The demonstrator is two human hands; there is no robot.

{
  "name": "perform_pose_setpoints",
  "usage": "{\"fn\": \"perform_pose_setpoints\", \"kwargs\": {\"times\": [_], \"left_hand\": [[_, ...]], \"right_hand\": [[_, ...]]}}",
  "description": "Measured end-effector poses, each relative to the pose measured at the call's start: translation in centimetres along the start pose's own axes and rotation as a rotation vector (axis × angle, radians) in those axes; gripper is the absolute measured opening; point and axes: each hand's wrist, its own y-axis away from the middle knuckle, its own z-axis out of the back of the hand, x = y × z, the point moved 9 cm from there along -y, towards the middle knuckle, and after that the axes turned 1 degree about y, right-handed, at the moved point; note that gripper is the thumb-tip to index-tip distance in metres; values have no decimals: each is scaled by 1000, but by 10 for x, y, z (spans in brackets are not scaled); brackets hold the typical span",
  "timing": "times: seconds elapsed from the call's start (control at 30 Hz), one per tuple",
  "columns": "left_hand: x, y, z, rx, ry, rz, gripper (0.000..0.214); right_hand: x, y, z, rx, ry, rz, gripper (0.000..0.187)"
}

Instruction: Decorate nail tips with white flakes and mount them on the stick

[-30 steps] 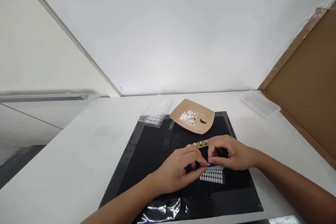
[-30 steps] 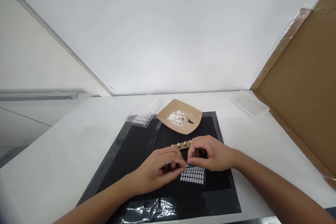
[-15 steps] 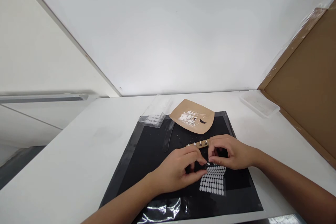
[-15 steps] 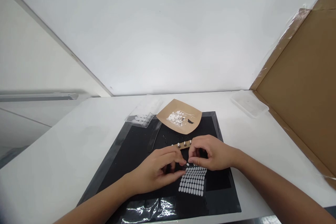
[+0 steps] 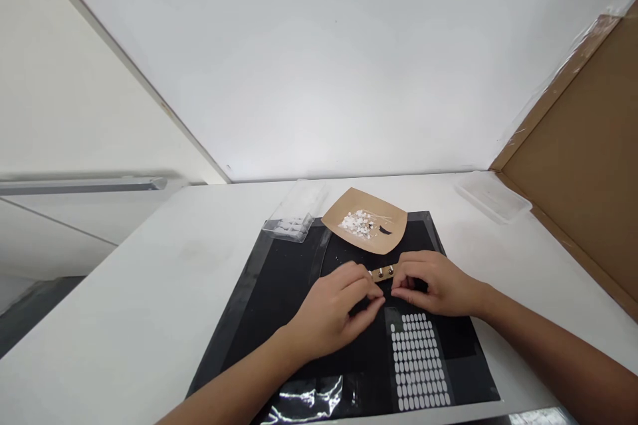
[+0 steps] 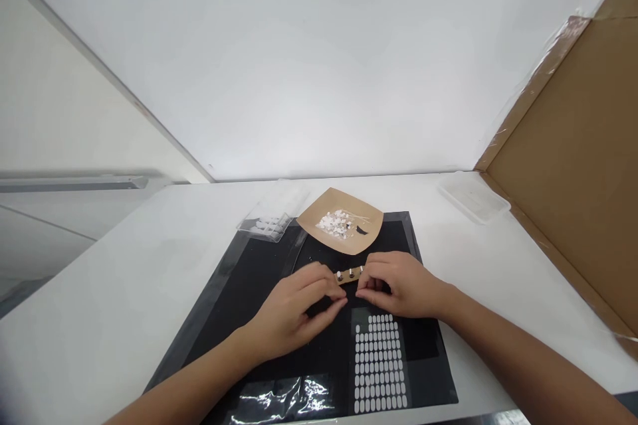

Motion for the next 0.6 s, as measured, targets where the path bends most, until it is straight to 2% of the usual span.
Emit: {"fn": "perform_pose_setpoints", "kwargs": {"times": [0.07, 0.13, 0.23, 0.37, 0.6], "left_hand": [[7, 0, 11, -107, -75, 50, 4], [15, 0, 18, -170, -114, 104, 12], [28, 1, 15, -140, -130, 171, 22], [41, 2, 5, -99, -109, 197, 20], [45, 4, -9, -113, -41, 172, 20]], "right_hand": [[-4, 0, 7, -77, 28, -4, 12], [-8, 0, 12, -150, 46, -6, 13], [-12, 0, 17, -258, 114, -10, 14], [-6, -2, 18, -372, 258, 10, 13], [12, -8, 2, -316, 509, 85, 17]]}}
